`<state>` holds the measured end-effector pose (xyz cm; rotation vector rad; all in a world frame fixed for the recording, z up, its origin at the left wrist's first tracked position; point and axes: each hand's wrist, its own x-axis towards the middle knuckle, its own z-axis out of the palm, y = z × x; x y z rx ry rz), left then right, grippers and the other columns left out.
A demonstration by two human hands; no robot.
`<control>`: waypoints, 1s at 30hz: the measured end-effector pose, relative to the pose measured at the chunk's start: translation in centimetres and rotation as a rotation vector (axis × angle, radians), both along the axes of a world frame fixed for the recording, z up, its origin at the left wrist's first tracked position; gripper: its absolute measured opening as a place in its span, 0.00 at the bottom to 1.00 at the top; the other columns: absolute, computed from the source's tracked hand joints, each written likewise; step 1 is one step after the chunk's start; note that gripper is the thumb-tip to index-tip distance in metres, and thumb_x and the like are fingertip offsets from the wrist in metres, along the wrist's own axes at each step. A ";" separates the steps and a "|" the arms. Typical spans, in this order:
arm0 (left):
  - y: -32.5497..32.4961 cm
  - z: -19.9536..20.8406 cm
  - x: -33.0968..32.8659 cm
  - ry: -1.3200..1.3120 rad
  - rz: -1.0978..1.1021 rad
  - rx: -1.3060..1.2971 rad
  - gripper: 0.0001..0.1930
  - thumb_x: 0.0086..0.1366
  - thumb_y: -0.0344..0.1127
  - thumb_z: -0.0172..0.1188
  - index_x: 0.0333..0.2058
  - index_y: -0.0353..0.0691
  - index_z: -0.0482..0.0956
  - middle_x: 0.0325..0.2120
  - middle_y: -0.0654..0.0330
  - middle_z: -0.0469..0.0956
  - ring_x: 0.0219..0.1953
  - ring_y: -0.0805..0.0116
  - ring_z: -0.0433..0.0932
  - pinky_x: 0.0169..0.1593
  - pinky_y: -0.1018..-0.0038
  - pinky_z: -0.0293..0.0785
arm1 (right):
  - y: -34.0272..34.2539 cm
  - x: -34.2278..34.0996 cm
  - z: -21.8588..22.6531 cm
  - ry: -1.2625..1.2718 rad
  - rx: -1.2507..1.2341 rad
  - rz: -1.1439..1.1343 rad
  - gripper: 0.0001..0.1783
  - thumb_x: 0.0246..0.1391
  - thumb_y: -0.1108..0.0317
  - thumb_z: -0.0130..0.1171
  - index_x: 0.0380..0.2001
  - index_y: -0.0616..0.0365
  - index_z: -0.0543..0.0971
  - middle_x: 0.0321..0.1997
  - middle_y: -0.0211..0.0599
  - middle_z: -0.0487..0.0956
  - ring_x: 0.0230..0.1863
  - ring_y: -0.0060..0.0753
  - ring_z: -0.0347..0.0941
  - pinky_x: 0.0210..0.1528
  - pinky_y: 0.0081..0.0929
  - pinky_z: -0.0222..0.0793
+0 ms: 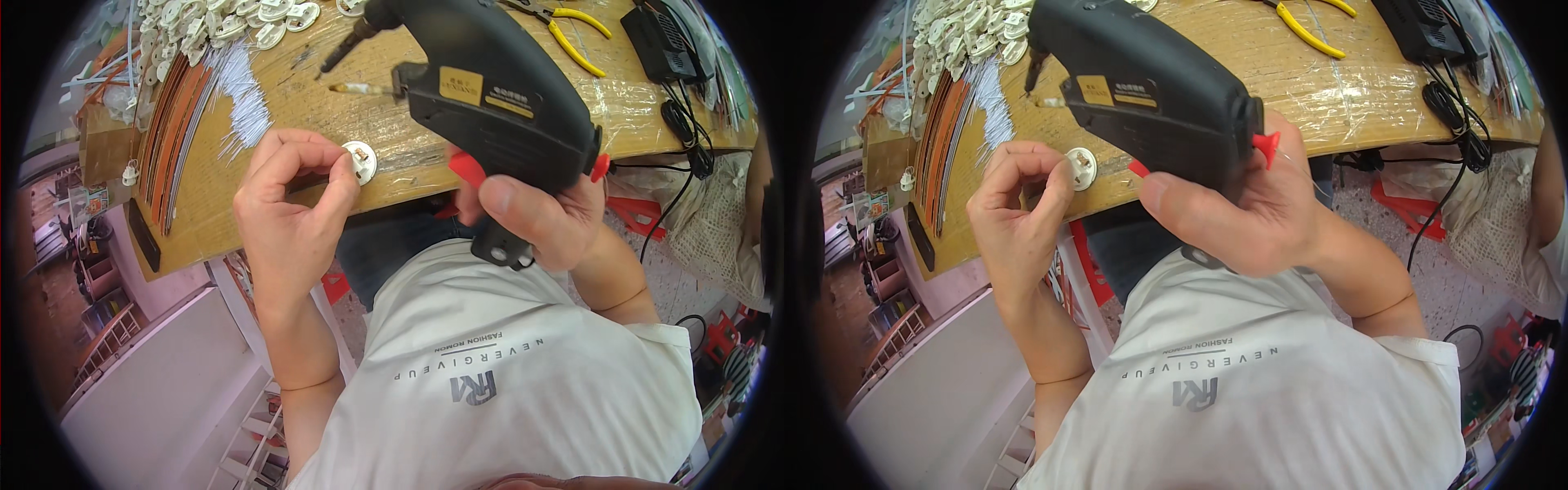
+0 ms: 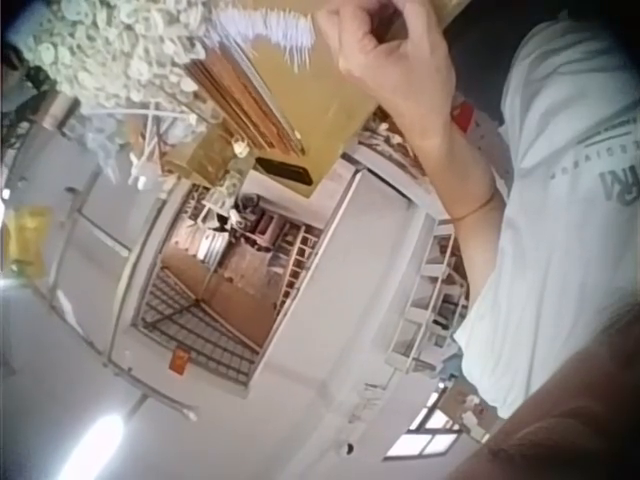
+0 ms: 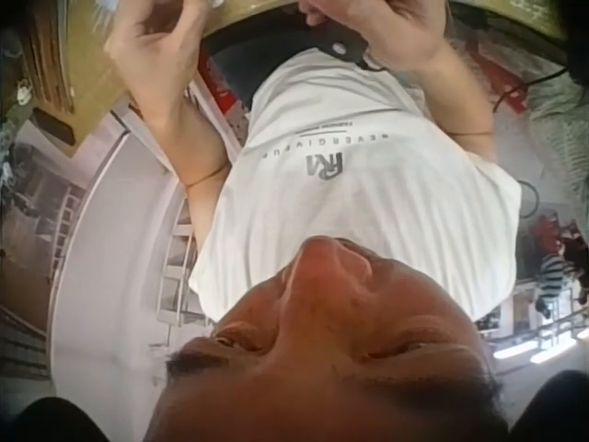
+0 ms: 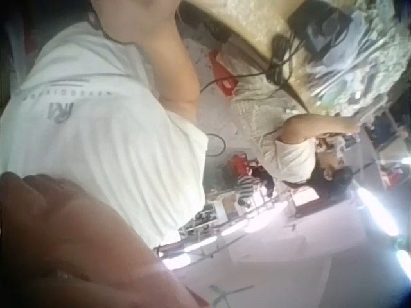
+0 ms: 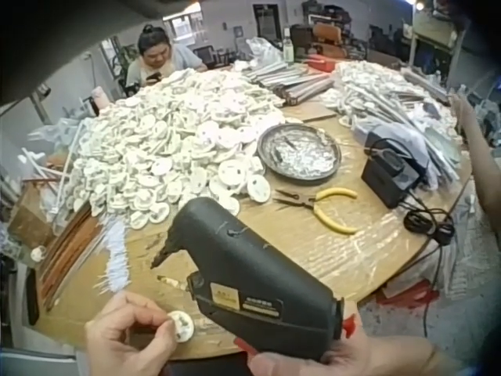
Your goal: Assembling small white plastic components using a hot glue gun at a workstation.
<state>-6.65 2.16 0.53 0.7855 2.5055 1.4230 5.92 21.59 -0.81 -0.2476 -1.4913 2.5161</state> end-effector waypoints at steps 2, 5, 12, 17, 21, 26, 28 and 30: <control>-0.1 0.0 0.1 -0.008 -0.007 -0.003 0.03 0.61 0.19 0.65 0.30 0.29 0.80 0.34 0.62 0.78 0.34 0.80 0.74 0.38 0.83 0.71 | 0.3 1.1 0.3 -0.042 0.013 0.013 0.15 0.55 0.80 0.62 0.48 0.67 0.79 0.39 0.31 0.82 0.39 0.16 0.74 0.42 0.18 0.71; -0.2 -0.4 -0.1 -0.004 -0.002 0.016 0.02 0.59 0.20 0.67 0.31 0.29 0.82 0.34 0.59 0.79 0.34 0.75 0.80 0.41 0.79 0.79 | 0.9 2.5 0.2 -0.100 0.036 0.029 0.16 0.54 0.78 0.62 0.48 0.67 0.80 0.39 0.31 0.82 0.38 0.17 0.74 0.42 0.19 0.71; -0.5 -0.7 0.0 -0.004 0.014 0.049 0.03 0.59 0.20 0.67 0.32 0.29 0.83 0.35 0.59 0.79 0.35 0.75 0.80 0.41 0.79 0.79 | 1.3 3.2 -0.6 -0.175 0.054 0.134 0.21 0.54 0.75 0.59 0.52 0.66 0.75 0.41 0.39 0.81 0.31 0.23 0.75 0.33 0.23 0.74; -0.4 -0.8 0.1 -0.025 0.025 0.064 0.03 0.59 0.20 0.67 0.32 0.29 0.83 0.35 0.59 0.79 0.35 0.75 0.80 0.41 0.79 0.79 | 1.2 3.2 -1.1 -0.198 0.114 0.175 0.26 0.53 0.75 0.56 0.57 0.67 0.73 0.42 0.47 0.81 0.25 0.27 0.77 0.25 0.25 0.77; -0.4 -0.8 0.1 -0.016 0.028 0.065 0.03 0.59 0.19 0.68 0.32 0.30 0.83 0.35 0.60 0.79 0.34 0.76 0.80 0.41 0.80 0.79 | 1.0 3.1 -1.1 -0.179 0.103 0.160 0.25 0.52 0.75 0.56 0.56 0.66 0.74 0.40 0.45 0.80 0.25 0.27 0.77 0.26 0.24 0.76; -0.4 -0.9 0.1 -0.005 0.030 0.060 0.03 0.59 0.19 0.68 0.32 0.30 0.83 0.35 0.60 0.79 0.34 0.76 0.79 0.40 0.80 0.78 | 1.2 3.1 -1.3 -0.200 0.129 0.186 0.23 0.52 0.75 0.56 0.53 0.66 0.75 0.38 0.44 0.80 0.24 0.26 0.76 0.26 0.24 0.75; -0.4 -0.9 0.1 -0.012 0.033 0.065 0.03 0.59 0.19 0.68 0.32 0.30 0.83 0.35 0.59 0.79 0.34 0.76 0.79 0.40 0.80 0.78 | 1.4 3.2 -1.5 -0.195 0.180 0.195 0.22 0.51 0.75 0.56 0.51 0.67 0.75 0.37 0.43 0.80 0.23 0.26 0.76 0.26 0.24 0.75; -0.4 -0.9 0.1 -0.017 0.031 0.067 0.03 0.59 0.19 0.68 0.32 0.30 0.83 0.35 0.60 0.79 0.34 0.76 0.79 0.40 0.80 0.78 | 1.3 3.1 -1.5 -0.186 0.176 0.190 0.21 0.51 0.75 0.56 0.51 0.67 0.75 0.37 0.42 0.80 0.23 0.25 0.76 0.26 0.24 0.75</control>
